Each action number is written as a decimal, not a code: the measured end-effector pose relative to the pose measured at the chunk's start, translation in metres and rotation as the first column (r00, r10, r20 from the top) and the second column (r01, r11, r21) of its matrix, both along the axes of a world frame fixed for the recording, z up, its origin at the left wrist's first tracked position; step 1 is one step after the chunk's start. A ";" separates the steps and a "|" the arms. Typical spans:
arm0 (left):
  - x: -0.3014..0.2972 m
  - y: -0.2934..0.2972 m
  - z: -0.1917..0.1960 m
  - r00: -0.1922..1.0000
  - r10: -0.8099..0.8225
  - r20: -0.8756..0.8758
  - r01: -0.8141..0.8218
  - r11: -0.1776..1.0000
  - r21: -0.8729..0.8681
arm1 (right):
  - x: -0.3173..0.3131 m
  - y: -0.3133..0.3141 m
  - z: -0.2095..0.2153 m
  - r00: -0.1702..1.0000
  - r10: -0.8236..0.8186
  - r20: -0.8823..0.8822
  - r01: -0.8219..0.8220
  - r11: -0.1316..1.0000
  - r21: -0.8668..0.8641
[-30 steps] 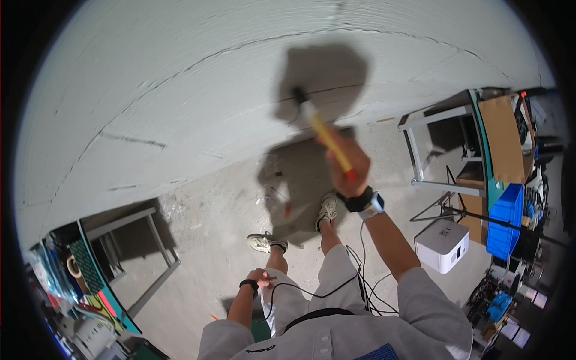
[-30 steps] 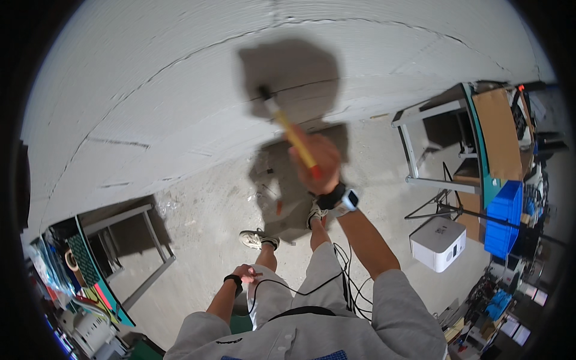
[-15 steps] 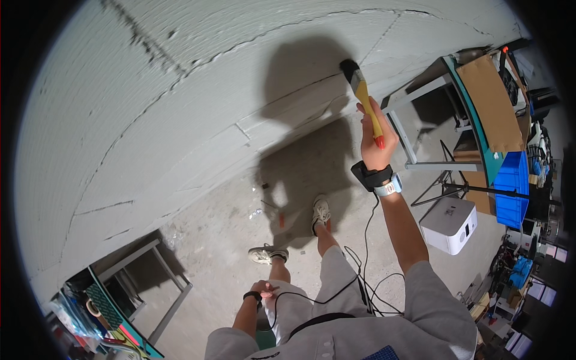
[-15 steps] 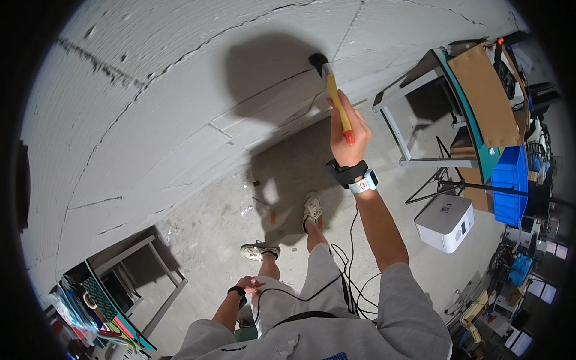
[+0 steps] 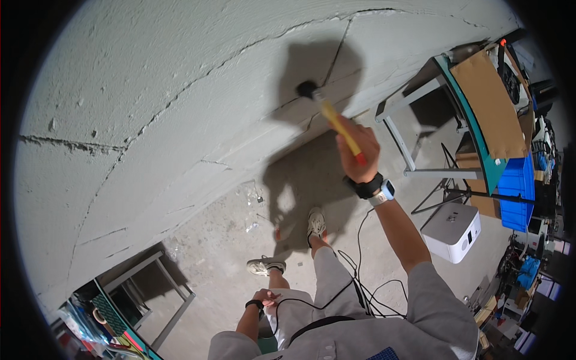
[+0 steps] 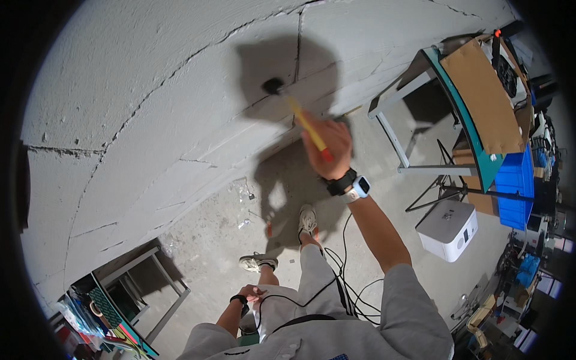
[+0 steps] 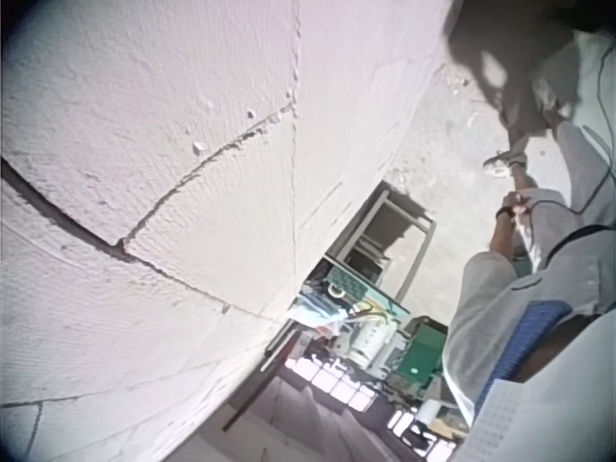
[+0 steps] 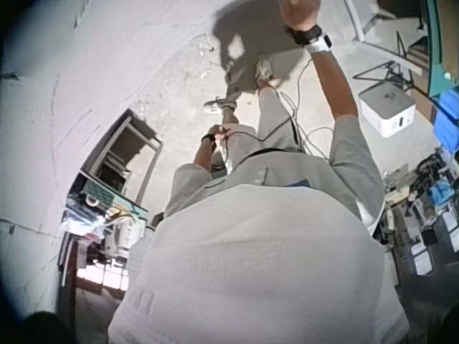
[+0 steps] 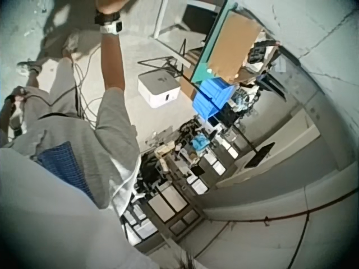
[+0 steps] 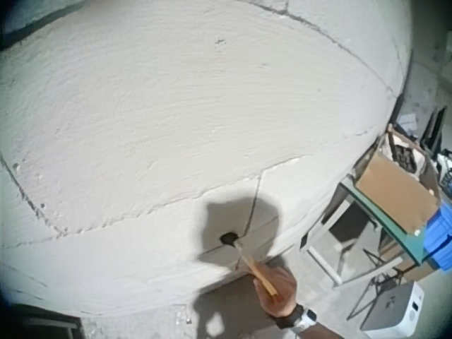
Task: Painting a cinder block wall with a brush.
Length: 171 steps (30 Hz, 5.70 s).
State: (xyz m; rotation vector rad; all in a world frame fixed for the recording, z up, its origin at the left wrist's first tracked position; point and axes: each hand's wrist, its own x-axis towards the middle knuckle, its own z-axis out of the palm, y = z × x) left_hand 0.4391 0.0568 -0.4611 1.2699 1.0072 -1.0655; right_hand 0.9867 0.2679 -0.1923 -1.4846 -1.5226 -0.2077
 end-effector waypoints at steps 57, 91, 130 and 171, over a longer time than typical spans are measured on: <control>0.138 0.128 0.172 0.371 0.821 0.433 -0.871 0.147 0.468 | 0.228 -0.118 0.269 0.876 -0.030 -0.482 0.170 0.954 0.249; 0.158 0.063 0.250 0.073 0.943 0.324 -0.844 -0.115 0.525 | 0.228 0.001 0.295 0.987 -0.143 -0.073 0.160 0.829 0.535; 0.084 0.061 0.188 0.053 0.923 0.382 -0.903 -0.119 0.413 | -0.045 0.025 0.297 0.953 0.283 -0.104 -0.249 0.934 0.256; 0.019 0.050 0.103 -0.161 0.961 0.225 -0.960 -0.206 0.191 | -0.137 0.030 0.309 0.997 0.067 -0.039 -0.053 0.955 0.292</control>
